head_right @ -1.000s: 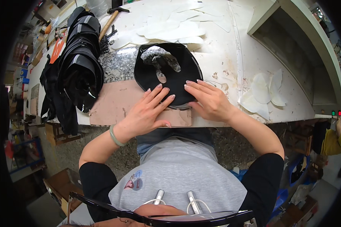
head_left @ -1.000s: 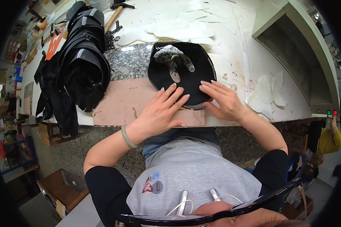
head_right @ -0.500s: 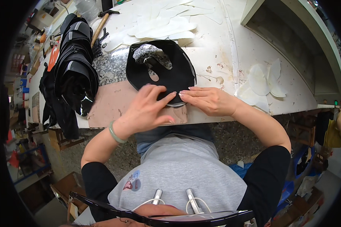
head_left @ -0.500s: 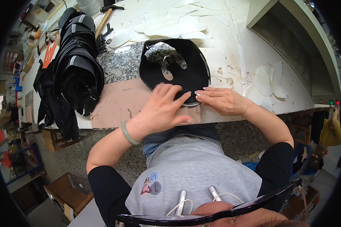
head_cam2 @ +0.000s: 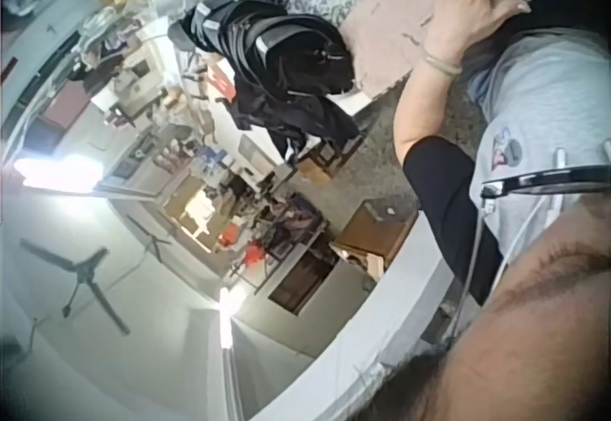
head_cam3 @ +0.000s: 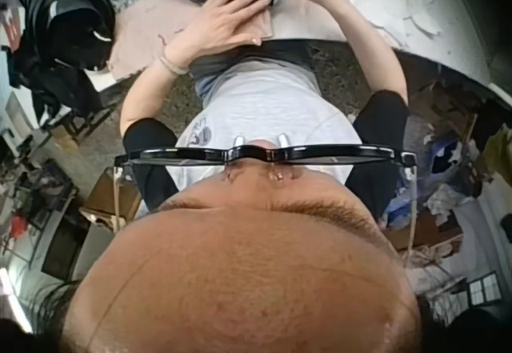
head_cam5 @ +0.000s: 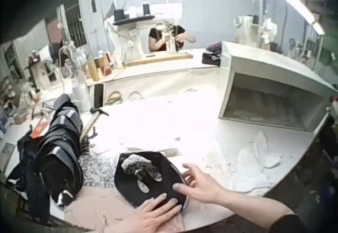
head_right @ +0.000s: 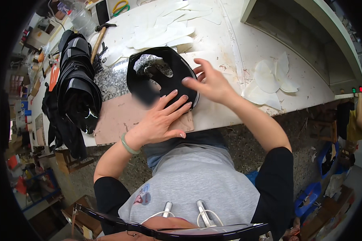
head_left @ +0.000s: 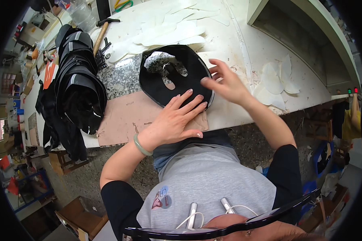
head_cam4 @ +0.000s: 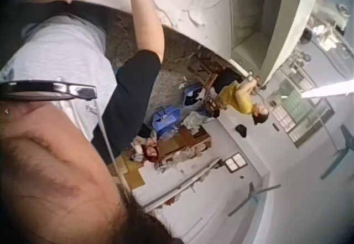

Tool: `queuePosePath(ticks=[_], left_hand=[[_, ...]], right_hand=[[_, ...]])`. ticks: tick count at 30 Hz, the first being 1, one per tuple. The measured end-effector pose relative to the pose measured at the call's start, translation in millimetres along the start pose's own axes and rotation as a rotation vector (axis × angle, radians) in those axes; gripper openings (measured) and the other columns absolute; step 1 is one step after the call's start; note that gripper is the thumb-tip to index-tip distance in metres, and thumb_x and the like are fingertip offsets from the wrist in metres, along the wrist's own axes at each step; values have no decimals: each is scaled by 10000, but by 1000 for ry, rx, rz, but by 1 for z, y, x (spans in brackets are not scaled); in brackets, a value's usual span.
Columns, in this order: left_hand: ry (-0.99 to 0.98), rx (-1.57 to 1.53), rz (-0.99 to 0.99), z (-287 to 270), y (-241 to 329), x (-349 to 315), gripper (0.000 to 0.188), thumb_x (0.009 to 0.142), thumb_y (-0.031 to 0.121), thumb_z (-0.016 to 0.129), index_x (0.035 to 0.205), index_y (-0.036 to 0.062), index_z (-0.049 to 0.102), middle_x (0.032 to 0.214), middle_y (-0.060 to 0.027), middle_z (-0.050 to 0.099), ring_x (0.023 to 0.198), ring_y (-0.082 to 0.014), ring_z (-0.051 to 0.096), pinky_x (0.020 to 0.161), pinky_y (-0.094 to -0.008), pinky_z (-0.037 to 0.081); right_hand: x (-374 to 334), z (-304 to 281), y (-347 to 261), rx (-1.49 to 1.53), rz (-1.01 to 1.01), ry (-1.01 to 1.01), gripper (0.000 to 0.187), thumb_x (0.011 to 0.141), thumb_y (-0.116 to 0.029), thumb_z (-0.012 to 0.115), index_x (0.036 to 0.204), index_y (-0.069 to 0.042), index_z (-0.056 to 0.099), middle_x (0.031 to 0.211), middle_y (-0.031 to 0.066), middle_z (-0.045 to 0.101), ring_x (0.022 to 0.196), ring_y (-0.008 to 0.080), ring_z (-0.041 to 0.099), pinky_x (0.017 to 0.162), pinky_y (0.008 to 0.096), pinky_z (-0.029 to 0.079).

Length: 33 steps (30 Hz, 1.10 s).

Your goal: The person fits a piece of fabric into a shoe counter component by hand, wrapping and pressing the edges together along the frame.

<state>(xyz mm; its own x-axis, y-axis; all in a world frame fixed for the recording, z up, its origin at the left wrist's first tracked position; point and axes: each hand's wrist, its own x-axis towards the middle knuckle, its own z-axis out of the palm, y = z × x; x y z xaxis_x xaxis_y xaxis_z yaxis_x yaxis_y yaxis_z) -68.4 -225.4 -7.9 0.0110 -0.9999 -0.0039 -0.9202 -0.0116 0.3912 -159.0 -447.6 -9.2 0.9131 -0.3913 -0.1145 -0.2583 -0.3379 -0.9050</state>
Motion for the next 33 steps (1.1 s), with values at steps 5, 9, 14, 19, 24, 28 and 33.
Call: queuePosePath(ticks=[5,9,14,19,24,28,33], left_hand=[[35,-70,31,-28,8,-19,722,862,559,609,1345,29,522,1396,-135,505,1294,-331,447,1075,-510,363],[76,-210,22,-56,23,-31,538,840,417,688,1168,-4,622,1181,-125,627,1016,-271,609,846,-368,519],[336,-19,203,-62,-14,4,457,759,204,765,1154,22,623,1157,-101,631,1030,-252,604,818,-350,517],[235,444,35,-99,-65,75,629,682,101,800,1268,90,570,1185,-89,640,1125,-290,582,883,-384,501],[-302,383,-231,-102,-89,116,446,723,94,755,1148,106,620,988,-126,697,973,-307,653,783,-408,526],[-197,246,-156,-117,-90,117,193,743,126,745,921,78,689,805,-153,698,807,-345,677,733,-429,530],[-480,207,-337,-133,-87,107,337,694,206,826,956,20,723,907,-186,714,877,-333,691,773,-397,555]], right_hand=[[-4,47,38,232,-136,49,699,822,-151,782,1371,60,403,1184,134,622,1049,165,616,900,307,515],[-48,39,-7,116,5,-239,685,779,-112,807,1334,72,448,1203,149,609,1061,214,598,892,353,499],[-64,46,-2,-307,-403,319,771,668,-173,832,1317,64,489,1442,240,416,1324,420,404,1088,456,329],[-103,56,-6,-676,-631,-129,836,779,-461,689,1377,67,440,1541,222,315,1479,344,212,1156,516,222],[-98,48,-9,-706,-589,-131,725,850,-508,629,1298,54,538,1450,219,457,1401,320,388,1127,495,307],[-48,29,-22,-321,-655,291,186,797,-146,737,908,-23,652,837,121,625,788,311,619,722,372,505],[14,37,-43,-507,-670,313,283,778,-55,684,1043,-10,596,1025,123,533,979,296,561,787,369,512]])
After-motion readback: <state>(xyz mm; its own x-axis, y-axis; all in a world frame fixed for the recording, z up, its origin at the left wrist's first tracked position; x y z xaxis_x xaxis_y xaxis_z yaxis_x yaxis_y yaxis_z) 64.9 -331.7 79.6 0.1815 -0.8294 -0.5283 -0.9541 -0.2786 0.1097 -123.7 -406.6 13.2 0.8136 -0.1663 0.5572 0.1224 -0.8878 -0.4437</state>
